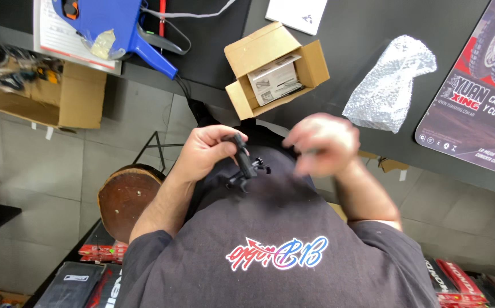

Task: The person tapes a phone holder box shut, opens it, removes the bubble-wrapped phone holder, unscrews a small part, rewraps the item, and repacks the box. They repeat the process with a second box, taping it shut at the end.

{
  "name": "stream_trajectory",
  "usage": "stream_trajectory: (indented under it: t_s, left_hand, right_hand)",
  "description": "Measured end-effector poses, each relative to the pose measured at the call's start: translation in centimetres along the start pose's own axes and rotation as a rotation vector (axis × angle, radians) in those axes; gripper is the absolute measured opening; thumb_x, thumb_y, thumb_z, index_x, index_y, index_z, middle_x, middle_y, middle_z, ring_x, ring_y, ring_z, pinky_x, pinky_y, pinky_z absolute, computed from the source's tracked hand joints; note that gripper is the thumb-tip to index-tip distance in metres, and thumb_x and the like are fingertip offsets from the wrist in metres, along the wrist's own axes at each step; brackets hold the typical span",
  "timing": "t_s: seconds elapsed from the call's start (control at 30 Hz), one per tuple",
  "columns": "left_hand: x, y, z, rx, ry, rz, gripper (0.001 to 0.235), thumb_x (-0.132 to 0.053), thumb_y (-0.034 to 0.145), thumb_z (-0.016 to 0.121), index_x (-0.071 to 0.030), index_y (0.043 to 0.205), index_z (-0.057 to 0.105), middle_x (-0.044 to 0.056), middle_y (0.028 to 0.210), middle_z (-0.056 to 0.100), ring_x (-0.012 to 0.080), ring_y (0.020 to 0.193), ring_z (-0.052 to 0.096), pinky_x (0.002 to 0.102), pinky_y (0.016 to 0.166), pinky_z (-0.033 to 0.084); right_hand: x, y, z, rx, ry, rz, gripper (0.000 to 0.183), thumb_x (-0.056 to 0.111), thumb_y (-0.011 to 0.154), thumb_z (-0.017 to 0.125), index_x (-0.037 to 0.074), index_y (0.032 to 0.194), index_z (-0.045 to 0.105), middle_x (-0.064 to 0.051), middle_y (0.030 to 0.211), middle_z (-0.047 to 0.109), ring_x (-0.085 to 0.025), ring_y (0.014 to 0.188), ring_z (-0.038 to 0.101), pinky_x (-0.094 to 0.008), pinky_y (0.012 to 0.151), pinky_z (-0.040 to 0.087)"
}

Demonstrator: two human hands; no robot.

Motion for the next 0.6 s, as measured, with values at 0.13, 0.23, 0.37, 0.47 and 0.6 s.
stream_trajectory:
  t_s: [0.13, 0.23, 0.37, 0.47, 0.6]
  left_hand:
    - [0.2, -0.4, 0.9, 0.03, 0.151, -0.016, 0.029, -0.001, 0.086, 0.08, 0.006, 0.113, 0.073, 0.016, 0.085, 0.078, 0.02, 0.071, 0.077, 0.032, 0.063, 0.066]
    - [0.4, -0.7, 2.0, 0.07, 0.213, -0.093, 0.031, -0.002, 0.082, 0.084, 0.002, 0.112, 0.076, 0.014, 0.085, 0.08, 0.0124, 0.071, 0.075, 0.024, 0.066, 0.063]
    - [0.1, -0.9, 2.0, 0.094, 0.2, -0.157, 0.031, -0.011, 0.089, 0.08, -0.001, 0.118, 0.076, 0.011, 0.078, 0.079, 0.0069, 0.072, 0.072, 0.02, 0.068, 0.06]
    - [-1.0, -1.3, 1.6, 0.203, 0.217, -0.194, 0.037, -0.021, 0.097, 0.069, -0.003, 0.129, 0.069, 0.007, 0.104, 0.076, 0.0079, 0.093, 0.07, 0.022, 0.086, 0.058]
    - [-1.8, -2.0, 0.8, 0.328, 0.116, -0.191, 0.037, -0.019, 0.103, 0.063, -0.001, 0.136, 0.062, 0.009, 0.122, 0.073, 0.0133, 0.11, 0.069, 0.026, 0.101, 0.057]
  right_hand:
    - [-0.4, 5.4, -3.3, 0.171, -0.559, 0.152, 0.013, 0.0, 0.094, 0.084, -0.001, 0.098, 0.071, -0.017, 0.094, 0.075, -0.041, 0.085, 0.073, -0.05, 0.076, 0.059]
    - [-1.2, 7.9, -2.5, 0.454, -0.807, 0.227, 0.008, 0.0, 0.101, 0.075, -0.004, 0.102, 0.068, -0.02, 0.102, 0.073, -0.041, 0.089, 0.072, -0.049, 0.076, 0.059]
    - [-7.2, 4.6, -0.9, 0.885, -1.112, 0.339, 0.005, 0.017, 0.094, 0.072, 0.012, 0.092, 0.069, -0.002, 0.091, 0.07, -0.023, 0.086, 0.073, -0.036, 0.073, 0.061]
    - [-11.5, 2.7, 0.0, 1.117, -1.298, 0.402, 0.009, 0.016, 0.089, 0.07, 0.017, 0.08, 0.072, 0.003, 0.077, 0.072, -0.019, 0.074, 0.074, -0.033, 0.067, 0.063]
    - [-14.3, 1.0, 1.1, 1.46, -1.603, 0.205, 0.012, 0.02, 0.082, 0.072, 0.029, 0.088, 0.078, 0.013, 0.09, 0.076, -0.009, 0.083, 0.072, -0.026, 0.059, 0.058]
Point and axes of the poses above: each hand's wrist, its own y-axis towards the middle knuckle, its own z-axis out of the palm, x = y × z, the point moved 3 cm from there along y, towards the middle knuckle
